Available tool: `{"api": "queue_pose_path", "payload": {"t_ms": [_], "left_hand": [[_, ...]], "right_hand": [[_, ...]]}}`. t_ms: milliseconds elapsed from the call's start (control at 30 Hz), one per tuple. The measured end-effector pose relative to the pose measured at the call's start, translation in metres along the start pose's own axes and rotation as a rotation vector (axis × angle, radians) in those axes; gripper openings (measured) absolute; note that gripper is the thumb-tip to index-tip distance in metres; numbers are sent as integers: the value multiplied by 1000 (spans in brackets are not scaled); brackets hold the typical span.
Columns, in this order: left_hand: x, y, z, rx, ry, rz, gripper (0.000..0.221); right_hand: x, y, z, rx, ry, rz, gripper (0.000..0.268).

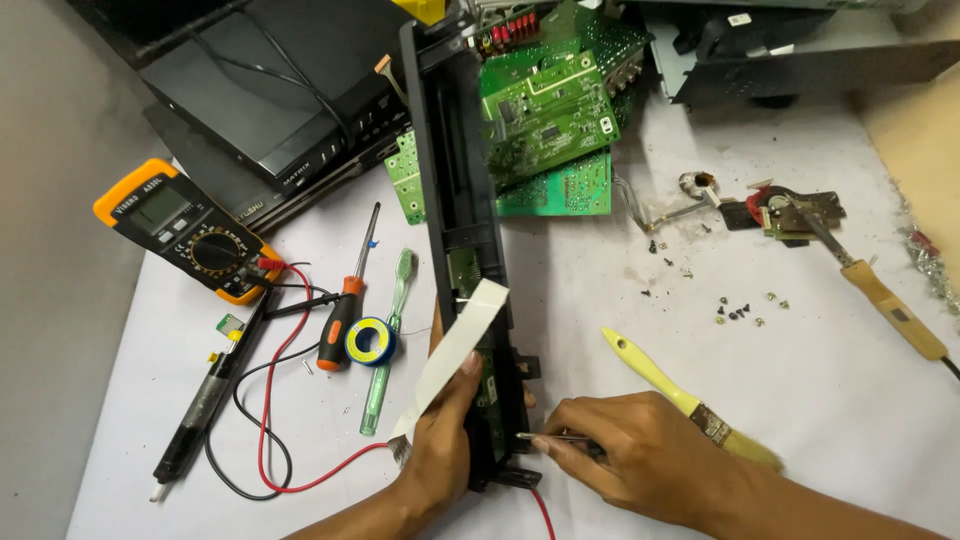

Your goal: Disassembling an electronic device by removing screws and disconnecting internal ribbon cables and circuit boards.

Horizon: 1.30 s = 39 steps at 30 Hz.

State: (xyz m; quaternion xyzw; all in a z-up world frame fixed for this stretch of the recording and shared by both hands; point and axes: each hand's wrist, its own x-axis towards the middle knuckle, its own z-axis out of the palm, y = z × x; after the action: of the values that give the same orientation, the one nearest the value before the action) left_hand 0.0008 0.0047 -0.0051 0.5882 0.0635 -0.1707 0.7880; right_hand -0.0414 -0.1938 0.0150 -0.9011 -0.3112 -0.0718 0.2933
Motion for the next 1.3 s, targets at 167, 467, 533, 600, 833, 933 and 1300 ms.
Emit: {"api": "queue_pose_path", "payload": {"t_ms": [167,467,533,600,833,933,1300], "left_hand": [[10,-3,-9,-312,-14,-77,41],[15,22,-14,-410,-401,19,60],[14,25,-14,-427,-451,11,56],[14,27,-16,-469,-471,-65,54],[19,30,-21,-418,-490,-196,78],[22,25,-18,-613,-522,-104,58],[26,20,-24,-86,-408,-53,88]], "right_hand": [[-7,13,-14,-304,110,-75,10],[-18,27,-4,-474,-65,-186,14],[-19,29,-5,-461,-128,-205,16],[-19,30,-9,-594,-259,-367,15],[-25,44,8,-327,-84,-171,17],[-23,47,10,-319,-60,-180,18],[-25,54,11,-256,-129,-206,19]]}}
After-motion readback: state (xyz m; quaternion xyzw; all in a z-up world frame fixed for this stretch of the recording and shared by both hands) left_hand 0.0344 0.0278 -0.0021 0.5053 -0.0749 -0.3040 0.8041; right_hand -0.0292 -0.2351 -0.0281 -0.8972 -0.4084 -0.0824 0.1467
